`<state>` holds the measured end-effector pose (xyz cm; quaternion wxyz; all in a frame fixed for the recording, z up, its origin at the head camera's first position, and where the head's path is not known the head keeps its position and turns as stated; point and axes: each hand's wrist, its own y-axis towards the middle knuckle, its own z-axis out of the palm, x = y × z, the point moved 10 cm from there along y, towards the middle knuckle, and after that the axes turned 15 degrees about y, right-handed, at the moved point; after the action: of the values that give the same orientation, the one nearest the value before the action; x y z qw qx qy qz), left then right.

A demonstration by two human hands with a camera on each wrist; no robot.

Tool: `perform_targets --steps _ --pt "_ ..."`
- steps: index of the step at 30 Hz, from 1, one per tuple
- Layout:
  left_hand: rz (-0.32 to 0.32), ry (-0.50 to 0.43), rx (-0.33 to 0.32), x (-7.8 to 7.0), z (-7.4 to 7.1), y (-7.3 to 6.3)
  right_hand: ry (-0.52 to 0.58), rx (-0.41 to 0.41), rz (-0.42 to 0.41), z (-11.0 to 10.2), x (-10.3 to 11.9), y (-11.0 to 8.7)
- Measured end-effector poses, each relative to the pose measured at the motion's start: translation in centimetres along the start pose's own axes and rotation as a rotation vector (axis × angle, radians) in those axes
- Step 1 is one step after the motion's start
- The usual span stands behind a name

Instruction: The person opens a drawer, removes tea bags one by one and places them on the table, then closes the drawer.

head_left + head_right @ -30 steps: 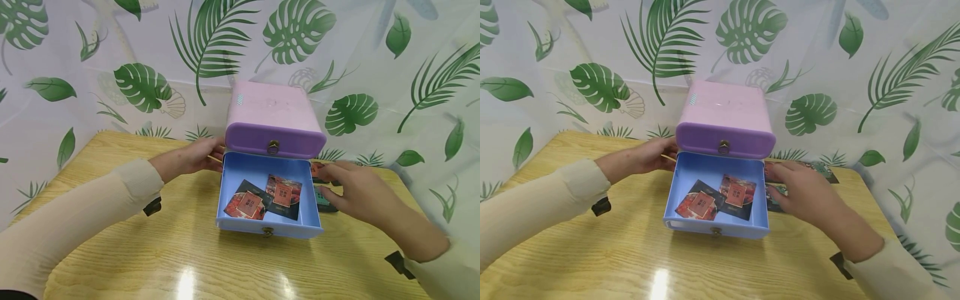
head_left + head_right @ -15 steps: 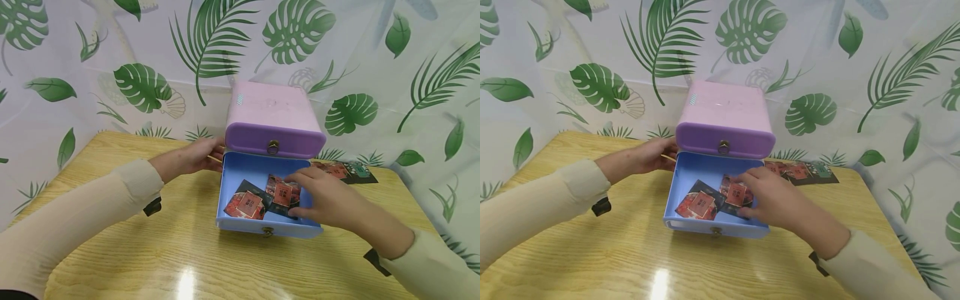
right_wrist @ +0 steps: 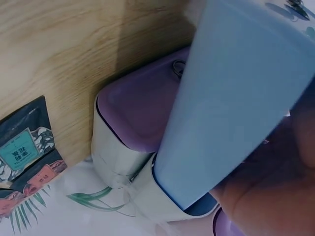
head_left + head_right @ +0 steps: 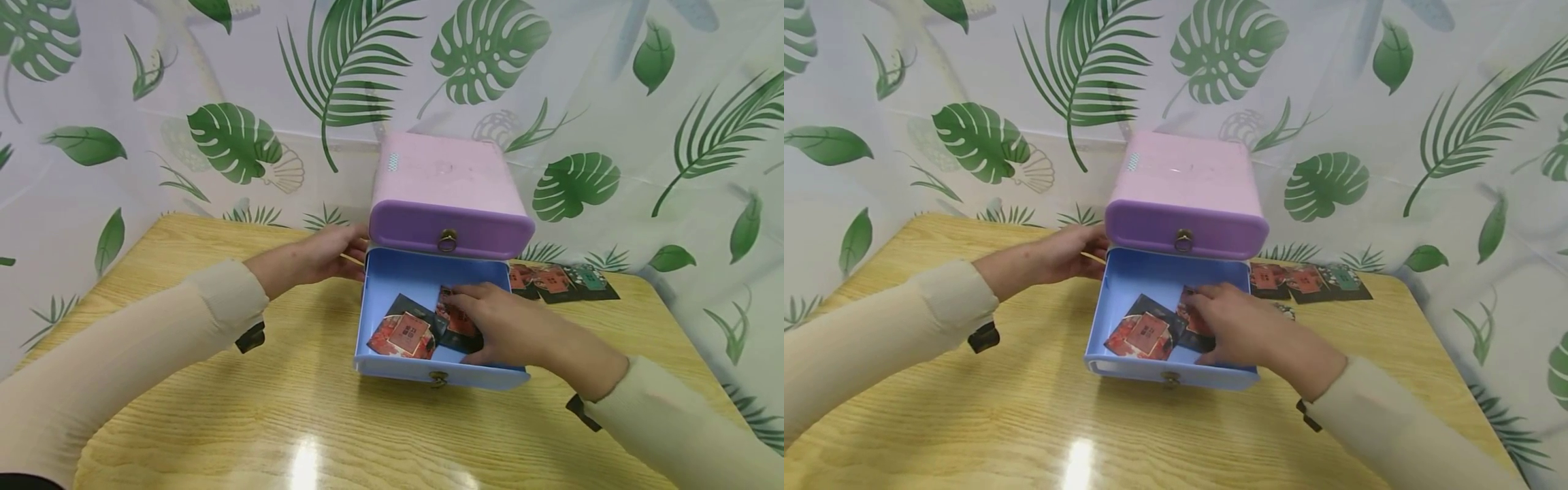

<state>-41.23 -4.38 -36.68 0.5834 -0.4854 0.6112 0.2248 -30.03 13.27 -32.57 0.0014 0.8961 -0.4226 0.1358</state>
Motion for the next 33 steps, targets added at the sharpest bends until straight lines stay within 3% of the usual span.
perform_targets --steps 6,10,17,33 --pt "0.011 0.017 0.002 -0.1 0.1 -0.1 -0.026 0.011 0.015 0.3 -0.1 0.3" --pt "0.011 0.008 0.004 -0.1 0.1 -0.1 -0.034 -0.002 -0.025 0.1 0.2 0.2" --pt "0.014 -0.009 0.009 -0.1 0.2 -0.1 -0.042 -0.120 -0.105 -0.8 0.3 0.2" --pt "0.007 -0.003 0.006 0.0 0.0 -0.1 -0.052 -0.268 -0.091 -2.2 0.1 -0.3"
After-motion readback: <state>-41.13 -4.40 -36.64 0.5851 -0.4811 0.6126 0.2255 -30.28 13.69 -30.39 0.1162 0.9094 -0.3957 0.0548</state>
